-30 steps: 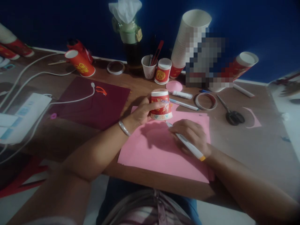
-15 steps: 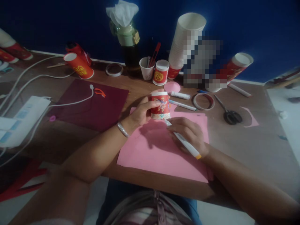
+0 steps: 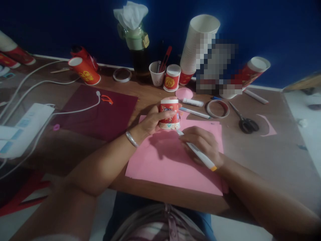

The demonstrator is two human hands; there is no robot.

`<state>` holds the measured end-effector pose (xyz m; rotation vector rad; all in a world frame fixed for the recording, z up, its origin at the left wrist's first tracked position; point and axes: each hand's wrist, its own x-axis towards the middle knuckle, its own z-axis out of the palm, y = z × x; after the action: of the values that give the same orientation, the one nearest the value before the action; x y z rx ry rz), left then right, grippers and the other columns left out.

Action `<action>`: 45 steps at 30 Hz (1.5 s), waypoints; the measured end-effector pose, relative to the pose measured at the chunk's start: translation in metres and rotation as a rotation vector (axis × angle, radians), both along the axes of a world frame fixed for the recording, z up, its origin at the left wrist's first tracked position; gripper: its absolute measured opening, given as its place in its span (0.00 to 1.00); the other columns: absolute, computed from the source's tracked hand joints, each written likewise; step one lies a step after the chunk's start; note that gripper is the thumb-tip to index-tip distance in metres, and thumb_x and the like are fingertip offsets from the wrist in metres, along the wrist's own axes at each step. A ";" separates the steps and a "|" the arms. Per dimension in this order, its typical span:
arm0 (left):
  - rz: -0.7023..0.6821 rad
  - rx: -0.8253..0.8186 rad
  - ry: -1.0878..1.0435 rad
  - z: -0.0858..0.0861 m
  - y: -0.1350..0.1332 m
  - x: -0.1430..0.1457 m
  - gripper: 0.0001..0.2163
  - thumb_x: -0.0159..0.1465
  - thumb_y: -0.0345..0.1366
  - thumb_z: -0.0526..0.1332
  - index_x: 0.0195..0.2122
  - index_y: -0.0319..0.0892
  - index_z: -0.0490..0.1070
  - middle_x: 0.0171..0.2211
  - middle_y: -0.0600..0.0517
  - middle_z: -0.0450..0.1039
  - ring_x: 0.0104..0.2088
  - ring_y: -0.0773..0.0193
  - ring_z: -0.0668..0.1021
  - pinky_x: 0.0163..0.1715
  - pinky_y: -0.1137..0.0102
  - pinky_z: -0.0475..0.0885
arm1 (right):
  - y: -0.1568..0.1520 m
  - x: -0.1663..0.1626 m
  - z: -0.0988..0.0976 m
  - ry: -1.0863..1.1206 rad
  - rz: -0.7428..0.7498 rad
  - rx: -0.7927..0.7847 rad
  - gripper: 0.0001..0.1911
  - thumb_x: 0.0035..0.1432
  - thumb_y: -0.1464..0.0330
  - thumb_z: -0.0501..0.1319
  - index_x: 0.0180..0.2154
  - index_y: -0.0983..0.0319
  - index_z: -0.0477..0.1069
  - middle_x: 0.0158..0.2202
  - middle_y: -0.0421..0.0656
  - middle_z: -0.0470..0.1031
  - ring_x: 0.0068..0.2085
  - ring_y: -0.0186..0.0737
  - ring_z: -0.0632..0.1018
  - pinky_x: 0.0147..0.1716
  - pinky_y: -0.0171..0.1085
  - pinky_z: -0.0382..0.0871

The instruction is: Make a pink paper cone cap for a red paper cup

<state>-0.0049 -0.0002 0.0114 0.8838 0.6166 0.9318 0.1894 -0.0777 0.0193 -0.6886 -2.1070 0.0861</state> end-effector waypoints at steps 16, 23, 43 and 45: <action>-0.024 0.022 -0.004 -0.003 0.000 -0.002 0.30 0.56 0.38 0.73 0.60 0.44 0.70 0.54 0.42 0.78 0.47 0.50 0.84 0.35 0.66 0.78 | 0.001 -0.001 0.001 -0.007 -0.017 -0.039 0.08 0.66 0.76 0.63 0.47 0.63 0.72 0.35 0.46 0.79 0.35 0.41 0.81 0.33 0.38 0.80; -0.045 0.037 0.010 -0.002 -0.001 -0.002 0.31 0.56 0.38 0.74 0.61 0.45 0.70 0.54 0.43 0.78 0.50 0.49 0.82 0.39 0.64 0.78 | 0.001 0.001 -0.001 -0.009 -0.015 -0.049 0.09 0.67 0.75 0.62 0.48 0.62 0.73 0.36 0.46 0.79 0.35 0.41 0.81 0.34 0.39 0.79; 0.008 0.008 -0.044 -0.003 0.003 -0.002 0.33 0.55 0.38 0.73 0.63 0.46 0.68 0.34 0.55 0.77 0.33 0.63 0.80 0.38 0.66 0.75 | -0.001 0.001 0.001 -0.007 -0.008 0.002 0.12 0.66 0.76 0.62 0.49 0.60 0.72 0.37 0.44 0.78 0.36 0.40 0.81 0.33 0.39 0.80; 0.035 0.016 -0.053 -0.002 0.004 -0.002 0.33 0.56 0.37 0.72 0.64 0.47 0.69 0.35 0.55 0.77 0.34 0.63 0.80 0.40 0.66 0.75 | -0.001 0.001 0.002 0.001 -0.005 0.000 0.12 0.66 0.76 0.62 0.50 0.60 0.71 0.38 0.46 0.78 0.39 0.43 0.82 0.36 0.41 0.82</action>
<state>-0.0066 0.0036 0.0097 0.8618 0.5811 0.9899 0.1904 -0.0787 0.0213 -0.6937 -2.1047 0.0837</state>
